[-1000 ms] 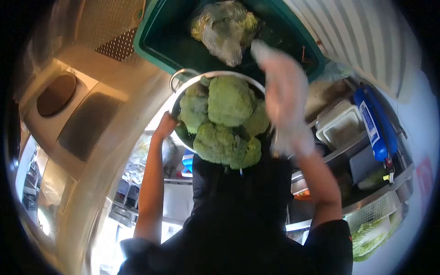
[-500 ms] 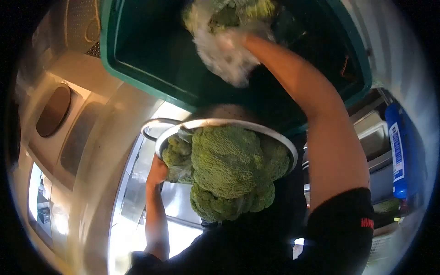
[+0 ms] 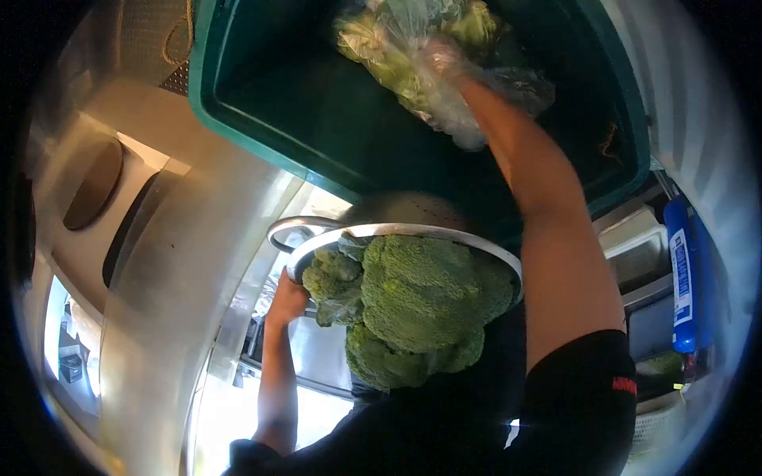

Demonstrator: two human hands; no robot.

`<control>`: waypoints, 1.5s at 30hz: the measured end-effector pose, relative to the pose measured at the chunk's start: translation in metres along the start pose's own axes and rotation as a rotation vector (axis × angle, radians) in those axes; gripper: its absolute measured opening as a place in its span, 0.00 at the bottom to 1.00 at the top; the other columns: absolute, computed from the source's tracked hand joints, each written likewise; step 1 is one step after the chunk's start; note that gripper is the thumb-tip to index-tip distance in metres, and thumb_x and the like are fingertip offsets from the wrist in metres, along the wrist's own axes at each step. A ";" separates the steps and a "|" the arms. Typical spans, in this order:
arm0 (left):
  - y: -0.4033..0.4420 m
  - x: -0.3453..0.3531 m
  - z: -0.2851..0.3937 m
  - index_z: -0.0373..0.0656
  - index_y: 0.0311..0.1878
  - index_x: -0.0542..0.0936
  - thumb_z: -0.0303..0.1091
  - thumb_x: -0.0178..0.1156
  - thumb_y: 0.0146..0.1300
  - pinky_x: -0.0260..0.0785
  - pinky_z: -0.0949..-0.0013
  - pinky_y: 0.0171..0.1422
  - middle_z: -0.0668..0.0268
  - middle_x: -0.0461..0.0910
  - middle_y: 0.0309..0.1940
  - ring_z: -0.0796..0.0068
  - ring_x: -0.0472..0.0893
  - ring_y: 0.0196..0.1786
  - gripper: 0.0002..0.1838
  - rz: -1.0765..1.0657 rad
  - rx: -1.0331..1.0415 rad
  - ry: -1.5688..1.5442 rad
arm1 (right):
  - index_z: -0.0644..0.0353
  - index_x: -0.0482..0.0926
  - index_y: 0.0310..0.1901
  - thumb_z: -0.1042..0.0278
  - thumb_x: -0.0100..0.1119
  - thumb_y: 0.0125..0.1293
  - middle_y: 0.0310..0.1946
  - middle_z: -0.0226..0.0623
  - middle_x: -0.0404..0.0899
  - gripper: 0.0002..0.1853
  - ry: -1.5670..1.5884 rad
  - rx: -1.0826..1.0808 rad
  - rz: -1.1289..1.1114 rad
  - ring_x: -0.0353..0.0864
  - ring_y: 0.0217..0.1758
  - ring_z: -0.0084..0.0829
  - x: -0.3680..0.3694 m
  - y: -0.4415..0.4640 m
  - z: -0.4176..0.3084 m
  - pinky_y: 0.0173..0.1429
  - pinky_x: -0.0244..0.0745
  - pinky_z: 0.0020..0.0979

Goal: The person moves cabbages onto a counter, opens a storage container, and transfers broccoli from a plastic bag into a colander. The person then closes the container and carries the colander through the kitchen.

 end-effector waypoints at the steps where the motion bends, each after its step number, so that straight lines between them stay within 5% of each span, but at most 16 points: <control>1: 0.001 0.000 0.001 0.32 0.47 0.75 0.20 0.52 0.53 0.68 0.65 0.47 0.52 0.79 0.37 0.64 0.77 0.41 0.16 0.004 0.003 0.010 | 0.61 0.77 0.45 0.63 0.45 0.67 0.37 0.46 0.79 0.14 -0.004 -0.048 0.100 0.78 0.36 0.40 0.017 0.007 0.008 0.42 0.74 0.38; 5: 0.005 0.001 -0.001 0.32 0.45 0.76 0.19 0.51 0.53 0.68 0.67 0.47 0.53 0.80 0.35 0.67 0.77 0.39 0.15 0.009 -0.010 -0.051 | 0.61 0.77 0.46 0.66 0.48 0.66 0.37 0.41 0.80 0.13 -0.277 0.176 -0.127 0.78 0.37 0.37 0.021 0.008 -0.018 0.43 0.74 0.37; 9: 0.003 0.006 -0.012 0.32 0.44 0.76 0.18 0.51 0.53 0.68 0.69 0.46 0.54 0.79 0.33 0.70 0.76 0.38 0.14 0.013 0.015 -0.010 | 0.61 0.78 0.42 0.61 0.46 0.65 0.35 0.45 0.79 0.14 -0.134 -0.130 -0.045 0.78 0.39 0.40 0.057 0.005 -0.023 0.45 0.72 0.41; 13: 0.003 0.006 -0.001 0.31 0.44 0.76 0.17 0.49 0.52 0.68 0.69 0.46 0.54 0.80 0.34 0.70 0.77 0.38 0.15 0.023 -0.024 -0.106 | 0.60 0.78 0.42 0.59 0.43 0.66 0.35 0.47 0.79 0.16 0.080 0.191 0.045 0.78 0.40 0.41 -0.018 -0.031 -0.090 0.48 0.71 0.42; 17: 0.002 0.002 -0.018 0.31 0.43 0.76 0.17 0.49 0.52 0.68 0.69 0.44 0.55 0.80 0.33 0.70 0.77 0.36 0.15 0.047 0.027 -0.016 | 0.62 0.78 0.42 0.67 0.43 0.64 0.40 0.49 0.77 0.14 -0.508 -0.098 0.255 0.78 0.45 0.43 0.018 -0.016 -0.017 0.53 0.72 0.40; 19: 0.000 0.002 -0.019 0.31 0.43 0.76 0.17 0.49 0.52 0.68 0.69 0.43 0.55 0.79 0.32 0.70 0.77 0.35 0.14 0.074 0.047 -0.029 | 0.63 0.78 0.41 0.69 0.45 0.63 0.41 0.49 0.78 0.13 -0.508 -0.033 0.141 0.77 0.47 0.44 0.027 -0.019 -0.011 0.52 0.72 0.39; 22: 0.001 0.002 -0.022 0.31 0.42 0.76 0.18 0.49 0.52 0.68 0.69 0.41 0.55 0.79 0.30 0.71 0.76 0.33 0.14 0.065 0.042 -0.024 | 0.65 0.80 0.36 0.72 0.46 0.61 0.38 0.50 0.78 0.11 -0.755 -0.249 0.204 0.77 0.44 0.44 0.057 -0.014 0.022 0.50 0.73 0.37; 28: 0.001 -0.002 -0.031 0.32 0.44 0.76 0.20 0.49 0.54 0.68 0.67 0.44 0.52 0.79 0.32 0.67 0.77 0.35 0.13 0.064 0.045 0.083 | 0.65 0.74 0.49 0.73 0.48 0.59 0.46 0.48 0.75 0.16 -0.725 0.090 -0.185 0.77 0.48 0.39 0.037 -0.015 0.014 0.53 0.71 0.35; 31: 0.004 -0.001 -0.011 0.31 0.44 0.75 0.21 0.50 0.55 0.68 0.63 0.47 0.49 0.79 0.35 0.60 0.79 0.41 0.13 -0.016 0.014 0.029 | 0.66 0.81 0.37 0.73 0.48 0.60 0.38 0.45 0.80 0.11 -0.412 0.012 0.079 0.75 0.51 0.41 0.030 -0.025 0.010 0.58 0.69 0.34; 36: 0.001 0.000 -0.050 0.33 0.44 0.76 0.21 0.52 0.54 0.68 0.62 0.51 0.49 0.79 0.38 0.58 0.79 0.44 0.13 0.150 0.023 0.091 | 0.68 0.71 0.53 0.72 0.43 0.62 0.49 0.50 0.74 0.18 -0.363 -0.046 0.213 0.73 0.56 0.42 0.019 -0.033 -0.007 0.62 0.67 0.35; 43: 0.001 0.005 -0.004 0.33 0.44 0.77 0.20 0.52 0.53 0.70 0.63 0.47 0.50 0.81 0.36 0.58 0.80 0.41 0.14 0.007 0.048 0.015 | 0.64 0.72 0.52 0.69 0.43 0.64 0.50 0.49 0.74 0.17 -0.337 0.195 -0.055 0.74 0.55 0.43 0.018 -0.026 -0.019 0.60 0.67 0.38; 45: 0.000 0.006 -0.026 0.33 0.44 0.77 0.20 0.51 0.52 0.70 0.63 0.47 0.50 0.81 0.37 0.58 0.80 0.40 0.14 0.046 0.041 0.015 | 0.60 0.73 0.52 0.66 0.41 0.67 0.48 0.50 0.75 0.16 0.106 0.208 0.063 0.75 0.51 0.44 0.035 -0.018 0.004 0.56 0.69 0.39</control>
Point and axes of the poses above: each hand's wrist, its own y-axis towards the middle knuckle, its own x-axis out of the palm, z = x × y, the point moved 4 cm from there along y, towards the middle knuckle
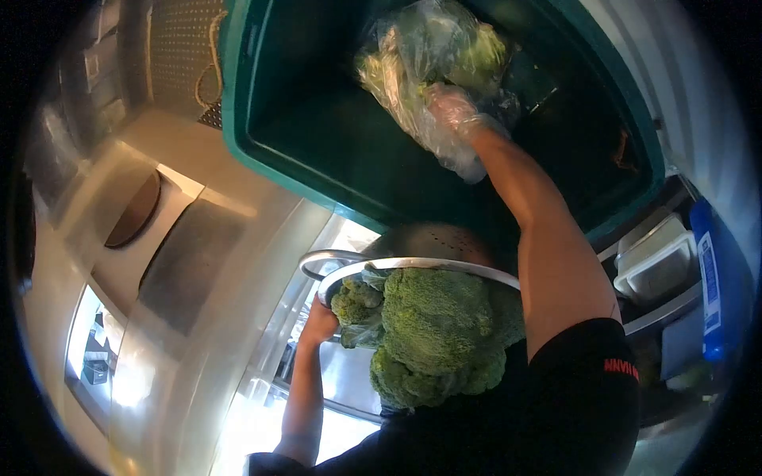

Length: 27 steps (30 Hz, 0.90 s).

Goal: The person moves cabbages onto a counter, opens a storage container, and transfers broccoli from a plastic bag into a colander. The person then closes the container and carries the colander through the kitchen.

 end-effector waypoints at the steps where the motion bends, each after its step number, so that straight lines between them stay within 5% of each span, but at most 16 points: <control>1: 0.001 0.002 0.001 0.33 0.44 0.77 0.20 0.51 0.52 0.70 0.62 0.47 0.49 0.81 0.37 0.58 0.80 0.40 0.15 0.017 -0.002 -0.001 | 0.60 0.73 0.52 0.66 0.41 0.67 0.48 0.50 0.75 0.16 0.003 -0.008 0.007 0.75 0.51 0.44 -0.003 -0.003 -0.006 0.56 0.69 0.39; 3: 0.011 -0.008 0.008 0.33 0.44 0.77 0.19 0.51 0.52 0.70 0.62 0.47 0.49 0.81 0.37 0.58 0.80 0.40 0.15 0.034 0.039 0.026 | 0.60 0.74 0.52 0.53 0.49 0.66 0.49 0.37 0.76 0.21 0.400 0.077 0.076 0.74 0.52 0.34 -0.002 0.002 -0.019 0.59 0.65 0.35; 7: 0.006 -0.007 0.019 0.32 0.48 0.74 0.22 0.53 0.54 0.67 0.59 0.53 0.44 0.76 0.42 0.50 0.76 0.48 0.16 0.018 0.053 0.123 | 0.58 0.73 0.55 0.49 0.50 0.66 0.51 0.35 0.75 0.24 0.534 0.155 0.072 0.72 0.53 0.29 -0.026 0.001 -0.027 0.61 0.63 0.31; 11: 0.008 -0.012 -0.023 0.30 0.51 0.71 0.26 0.53 0.55 0.63 0.57 0.58 0.44 0.73 0.47 0.46 0.73 0.51 0.20 0.051 0.035 0.356 | 0.59 0.72 0.56 0.55 0.49 0.67 0.52 0.35 0.74 0.21 0.464 -0.019 -0.210 0.71 0.54 0.30 -0.084 -0.049 -0.040 0.63 0.62 0.31; 13: 0.012 -0.006 -0.003 0.27 0.44 0.74 0.24 0.52 0.53 0.66 0.58 0.54 0.47 0.78 0.33 0.48 0.76 0.46 0.15 0.054 0.121 0.113 | 0.60 0.72 0.55 0.58 0.50 0.66 0.49 0.38 0.75 0.20 0.726 -0.085 -0.228 0.73 0.51 0.32 -0.081 -0.070 -0.020 0.59 0.66 0.32; 15: 0.015 0.005 0.033 0.29 0.45 0.74 0.25 0.52 0.53 0.68 0.58 0.51 0.48 0.78 0.35 0.52 0.77 0.45 0.16 -0.005 0.084 0.021 | 0.61 0.73 0.54 0.60 0.51 0.65 0.45 0.41 0.76 0.19 0.971 -0.215 -0.192 0.75 0.47 0.34 -0.096 -0.061 -0.017 0.54 0.69 0.33; 17: 0.011 -0.006 0.026 0.30 0.47 0.74 0.26 0.53 0.53 0.68 0.58 0.50 0.48 0.77 0.37 0.53 0.77 0.45 0.17 0.037 0.130 0.096 | 0.59 0.68 0.57 0.62 0.52 0.64 0.51 0.42 0.70 0.22 0.676 -0.185 -0.046 0.70 0.53 0.35 -0.103 -0.058 -0.021 0.58 0.66 0.35; 19: 0.011 -0.006 0.005 0.32 0.51 0.73 0.28 0.52 0.54 0.67 0.58 0.51 0.47 0.76 0.41 0.55 0.76 0.46 0.20 -0.037 -0.053 0.521 | 0.57 0.62 0.61 0.64 0.53 0.62 0.56 0.43 0.65 0.26 0.087 -0.140 0.122 0.64 0.59 0.37 -0.103 -0.049 -0.005 0.62 0.63 0.36; 21: 0.021 -0.002 -0.014 0.32 0.51 0.73 0.27 0.50 0.54 0.64 0.58 0.57 0.47 0.77 0.43 0.53 0.75 0.50 0.20 0.107 0.214 0.318 | 0.55 0.57 0.65 0.66 0.53 0.61 0.62 0.44 0.59 0.30 -0.330 -0.147 0.268 0.59 0.65 0.38 -0.108 -0.031 0.007 0.66 0.60 0.37; 22: 0.012 0.006 0.056 0.34 0.50 0.74 0.23 0.49 0.53 0.63 0.60 0.60 0.47 0.77 0.45 0.55 0.75 0.54 0.19 0.072 0.300 0.143 | 0.54 0.55 0.67 0.67 0.54 0.60 0.65 0.44 0.56 0.33 -0.444 -0.162 0.321 0.56 0.68 0.39 -0.113 -0.017 0.005 0.68 0.58 0.38; 24: 0.018 0.010 0.042 0.35 0.49 0.76 0.20 0.48 0.53 0.64 0.62 0.58 0.48 0.78 0.45 0.57 0.76 0.52 0.19 0.077 0.276 0.103 | 0.53 0.52 0.69 0.68 0.54 0.60 0.68 0.44 0.53 0.36 -0.531 -0.192 0.370 0.53 0.71 0.40 -0.131 -0.024 -0.028 0.70 0.57 0.39; 27: 0.018 0.005 0.021 0.34 0.47 0.76 0.20 0.49 0.53 0.69 0.64 0.50 0.52 0.81 0.38 0.62 0.79 0.41 0.17 -0.027 0.125 0.014 | 0.49 0.63 0.65 0.59 0.62 0.54 0.63 0.46 0.60 0.34 -0.824 -0.211 0.241 0.61 0.65 0.49 -0.110 -0.027 -0.049 0.68 0.58 0.46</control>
Point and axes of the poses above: each hand's wrist, its own y-axis towards the middle knuckle, its own x-axis out of the palm, z = x × y, the point moved 4 cm from there along y, towards the middle knuckle
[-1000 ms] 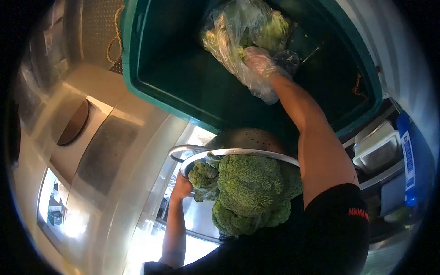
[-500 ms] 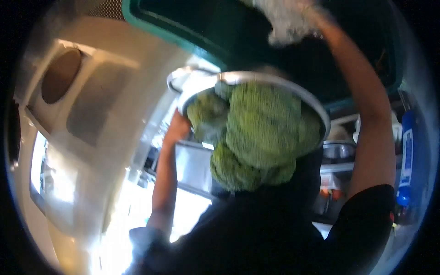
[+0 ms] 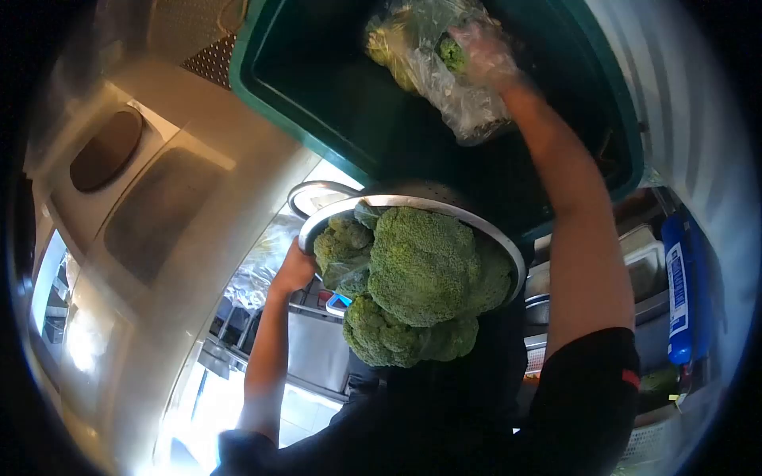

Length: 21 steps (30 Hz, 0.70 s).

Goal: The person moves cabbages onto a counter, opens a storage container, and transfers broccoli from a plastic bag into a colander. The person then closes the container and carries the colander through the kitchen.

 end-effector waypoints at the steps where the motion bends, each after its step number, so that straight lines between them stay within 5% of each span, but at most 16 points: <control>1: 0.002 0.001 -0.004 0.34 0.47 0.76 0.20 0.49 0.53 0.69 0.64 0.50 0.52 0.81 0.38 0.62 0.79 0.41 0.17 0.003 -0.009 -0.002 | 0.47 0.64 0.64 0.60 0.62 0.53 0.63 0.47 0.60 0.34 -0.048 -0.073 0.043 0.61 0.64 0.51 0.016 0.010 0.002 0.67 0.58 0.49; 6: -0.001 0.006 -0.007 0.34 0.46 0.76 0.20 0.49 0.53 0.68 0.65 0.50 0.52 0.81 0.38 0.65 0.79 0.42 0.16 0.006 0.020 -0.013 | 0.52 0.71 0.57 0.69 0.59 0.48 0.59 0.47 0.64 0.29 -0.099 -0.001 -0.101 0.66 0.61 0.48 0.015 0.025 -0.007 0.65 0.63 0.43; 11: 0.002 -0.002 0.006 0.32 0.47 0.75 0.21 0.48 0.52 0.68 0.63 0.51 0.50 0.78 0.41 0.62 0.76 0.47 0.17 -0.034 0.073 0.070 | 0.52 0.71 0.58 0.66 0.57 0.53 0.56 0.48 0.68 0.26 0.070 0.196 -0.079 0.69 0.60 0.46 -0.035 0.000 0.003 0.62 0.67 0.40; 13: 0.005 -0.003 -0.031 0.33 0.45 0.76 0.23 0.51 0.51 0.65 0.58 0.53 0.49 0.79 0.36 0.55 0.76 0.44 0.16 0.127 0.100 0.060 | 0.53 0.70 0.58 0.64 0.58 0.53 0.55 0.47 0.70 0.27 0.158 0.305 -0.062 0.69 0.60 0.44 -0.056 -0.018 0.022 0.62 0.66 0.39; 15: 0.003 -0.003 -0.024 0.35 0.40 0.80 0.27 0.54 0.51 0.63 0.55 0.54 0.51 0.79 0.32 0.52 0.75 0.40 0.13 0.146 0.371 0.499 | 0.55 0.69 0.60 0.56 0.59 0.54 0.57 0.47 0.69 0.30 0.561 0.240 0.003 0.68 0.61 0.43 -0.069 -0.045 0.042 0.63 0.64 0.38; 17: 0.008 0.003 -0.006 0.38 0.34 0.83 0.32 0.54 0.53 0.61 0.56 0.53 0.52 0.78 0.29 0.54 0.74 0.39 0.11 -0.343 0.324 1.116 | 0.61 0.64 0.62 0.55 0.60 0.60 0.57 0.45 0.67 0.32 0.932 -0.119 0.209 0.67 0.59 0.37 -0.132 -0.111 0.015 0.66 0.59 0.37; 18: 0.012 0.004 -0.011 0.38 0.32 0.83 0.32 0.54 0.52 0.61 0.57 0.52 0.52 0.79 0.29 0.55 0.74 0.38 0.11 -0.248 0.498 1.075 | 0.56 0.64 0.63 0.52 0.62 0.58 0.59 0.47 0.67 0.34 0.704 0.110 0.122 0.68 0.61 0.36 -0.162 -0.125 0.006 0.68 0.58 0.38; 21: 0.018 0.005 -0.007 0.37 0.36 0.83 0.29 0.58 0.48 0.64 0.57 0.49 0.53 0.80 0.31 0.58 0.76 0.34 0.11 0.053 0.707 0.893 | 0.62 0.66 0.60 0.50 0.59 0.56 0.57 0.46 0.69 0.34 0.437 0.117 0.357 0.67 0.62 0.40 -0.185 -0.182 0.029 0.64 0.61 0.36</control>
Point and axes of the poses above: each hand's wrist, its own y-axis towards the middle knuckle, its own x-axis out of the palm, z = x × y, the point moved 4 cm from there along y, towards the middle knuckle
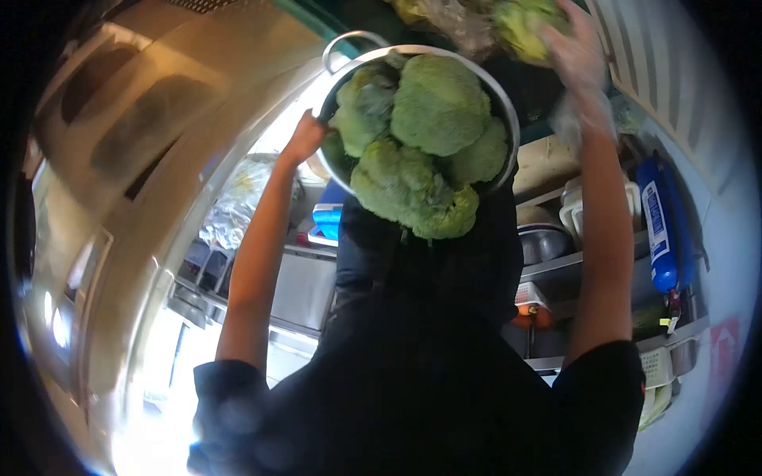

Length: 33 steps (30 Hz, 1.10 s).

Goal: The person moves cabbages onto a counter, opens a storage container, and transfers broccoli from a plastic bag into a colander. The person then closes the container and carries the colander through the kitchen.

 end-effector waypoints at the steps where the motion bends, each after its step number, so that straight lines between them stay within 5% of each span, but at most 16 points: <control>1: 0.005 -0.008 0.002 0.37 0.39 0.81 0.26 0.58 0.46 0.66 0.60 0.47 0.54 0.81 0.31 0.61 0.77 0.33 0.14 0.215 -0.260 -0.386 | 0.62 0.65 0.61 0.54 0.59 0.58 0.56 0.46 0.70 0.32 0.065 0.061 0.030 0.67 0.61 0.39 -0.026 -0.014 -0.019 0.63 0.63 0.36; 3: 0.002 -0.013 0.011 0.35 0.43 0.79 0.23 0.58 0.45 0.70 0.66 0.43 0.56 0.81 0.31 0.68 0.78 0.31 0.17 0.479 -0.562 -0.802 | 0.64 0.65 0.61 0.60 0.59 0.58 0.54 0.47 0.69 0.31 0.474 0.349 0.065 0.69 0.59 0.38 -0.066 -0.040 -0.054 0.61 0.65 0.36; 6: -0.005 0.003 0.016 0.35 0.43 0.77 0.22 0.60 0.49 0.70 0.73 0.40 0.64 0.79 0.28 0.77 0.76 0.31 0.14 0.733 -0.565 -0.971 | 0.66 0.64 0.60 0.64 0.60 0.57 0.54 0.49 0.68 0.30 0.574 0.240 0.196 0.70 0.57 0.37 -0.105 -0.068 -0.120 0.60 0.68 0.35; 8: -0.011 0.008 0.019 0.35 0.43 0.76 0.23 0.59 0.56 0.68 0.76 0.39 0.68 0.79 0.32 0.82 0.75 0.33 0.11 0.735 -0.570 -1.021 | 0.64 0.65 0.60 0.66 0.61 0.54 0.57 0.48 0.67 0.30 0.588 0.099 -0.024 0.70 0.57 0.37 -0.108 -0.077 -0.187 0.61 0.67 0.36; 10: -0.013 0.007 0.017 0.36 0.44 0.77 0.23 0.61 0.54 0.71 0.73 0.42 0.64 0.81 0.33 0.78 0.77 0.34 0.13 0.680 -0.533 -1.109 | 0.60 0.69 0.57 0.68 0.65 0.49 0.52 0.44 0.71 0.30 0.298 -0.106 -0.123 0.71 0.56 0.40 -0.091 -0.088 -0.233 0.61 0.67 0.35; 12: -0.015 0.004 0.021 0.36 0.46 0.79 0.22 0.61 0.54 0.73 0.74 0.43 0.65 0.81 0.36 0.78 0.78 0.36 0.14 0.588 -0.488 -1.430 | 0.55 0.70 0.56 0.67 0.67 0.46 0.51 0.44 0.69 0.31 0.365 -0.546 -0.223 0.71 0.56 0.40 -0.066 -0.091 -0.286 0.60 0.67 0.35; 14: -0.022 0.027 -0.004 0.35 0.46 0.79 0.23 0.60 0.56 0.74 0.72 0.42 0.65 0.82 0.36 0.79 0.79 0.36 0.13 0.435 -0.313 -1.386 | 0.52 0.71 0.56 0.66 0.66 0.49 0.52 0.45 0.67 0.29 0.314 -0.779 -0.377 0.69 0.58 0.38 -0.032 -0.108 -0.323 0.60 0.67 0.35; 15: -0.026 0.033 -0.010 0.36 0.47 0.79 0.26 0.59 0.58 0.75 0.71 0.41 0.65 0.82 0.37 0.78 0.80 0.36 0.13 0.317 -0.210 -1.656 | 0.52 0.71 0.56 0.66 0.64 0.52 0.56 0.44 0.65 0.27 0.297 -0.844 -0.540 0.66 0.60 0.37 -0.001 -0.116 -0.333 0.61 0.66 0.36; 18: -0.045 0.009 0.000 0.41 0.29 0.77 0.27 0.59 0.56 0.73 0.73 0.35 0.71 0.78 0.25 0.81 0.77 0.29 0.03 0.343 -0.894 -1.815 | 0.50 0.71 0.57 0.68 0.60 0.55 0.60 0.41 0.62 0.25 0.226 -0.937 -0.658 0.63 0.63 0.37 0.064 -0.164 -0.320 0.64 0.63 0.41; 19: -0.033 0.002 -0.014 0.43 0.20 0.72 0.25 0.59 0.55 0.64 0.75 0.28 0.74 0.71 0.17 0.83 0.71 0.24 0.10 0.112 -0.352 -1.313 | 0.50 0.70 0.58 0.69 0.58 0.55 0.61 0.40 0.62 0.26 0.156 -0.977 -0.618 0.63 0.64 0.40 0.079 -0.177 -0.313 0.65 0.61 0.45; 20: -0.031 -0.002 -0.012 0.44 0.17 0.71 0.24 0.58 0.53 0.57 0.76 0.26 0.76 0.68 0.14 0.85 0.66 0.22 0.11 0.085 -0.411 -1.384 | 0.49 0.69 0.59 0.70 0.57 0.55 0.61 0.39 0.62 0.27 0.081 -1.012 -0.582 0.62 0.64 0.42 0.085 -0.183 -0.310 0.66 0.58 0.49; 23: -0.031 0.004 -0.008 0.44 0.17 0.70 0.23 0.57 0.52 0.59 0.76 0.28 0.75 0.69 0.16 0.85 0.67 0.23 0.11 0.118 -0.464 -1.265 | 0.49 0.65 0.62 0.62 0.51 0.61 0.64 0.35 0.61 0.25 -0.262 -0.973 -0.811 0.56 0.68 0.42 0.068 -0.187 -0.325 0.72 0.50 0.46; 25: -0.032 0.014 -0.020 0.44 0.17 0.70 0.23 0.59 0.51 0.61 0.76 0.28 0.75 0.71 0.18 0.84 0.68 0.23 0.11 0.291 -0.417 -1.435 | 0.55 0.71 0.58 0.63 0.51 0.59 0.62 0.36 0.63 0.24 0.228 -0.297 -0.662 0.54 0.69 0.46 0.074 -0.178 -0.312 0.72 0.46 0.49; 28: -0.040 0.021 -0.016 0.44 0.20 0.71 0.23 0.61 0.54 0.63 0.78 0.30 0.74 0.72 0.21 0.83 0.71 0.25 0.11 0.319 -0.479 -1.608 | 0.60 0.72 0.56 0.64 0.51 0.58 0.60 0.40 0.66 0.23 -0.005 -0.575 -0.468 0.56 0.68 0.48 0.069 -0.183 -0.314 0.73 0.46 0.47; 30: -0.043 0.023 -0.012 0.44 0.22 0.72 0.25 0.62 0.56 0.65 0.77 0.31 0.73 0.73 0.21 0.82 0.73 0.26 0.10 0.318 -0.543 -1.549 | 0.63 0.70 0.57 0.69 0.51 0.58 0.57 0.44 0.69 0.23 0.144 -0.330 -0.453 0.59 0.66 0.47 0.052 -0.178 -0.310 0.73 0.45 0.47; 33: -0.041 0.013 0.003 0.44 0.25 0.73 0.27 0.62 0.58 0.69 0.76 0.33 0.71 0.75 0.22 0.81 0.75 0.28 0.09 0.375 -0.652 -1.531 | 0.63 0.74 0.54 0.71 0.52 0.58 0.50 0.45 0.73 0.20 0.254 -0.307 -0.196 0.69 0.58 0.45 -0.015 -0.154 -0.283 0.66 0.59 0.45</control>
Point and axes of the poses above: each hand's wrist, its own y-axis towards the middle knuckle, its own x-axis out of the palm, z = x × y, the point moved 4 cm from there along y, towards the middle knuckle
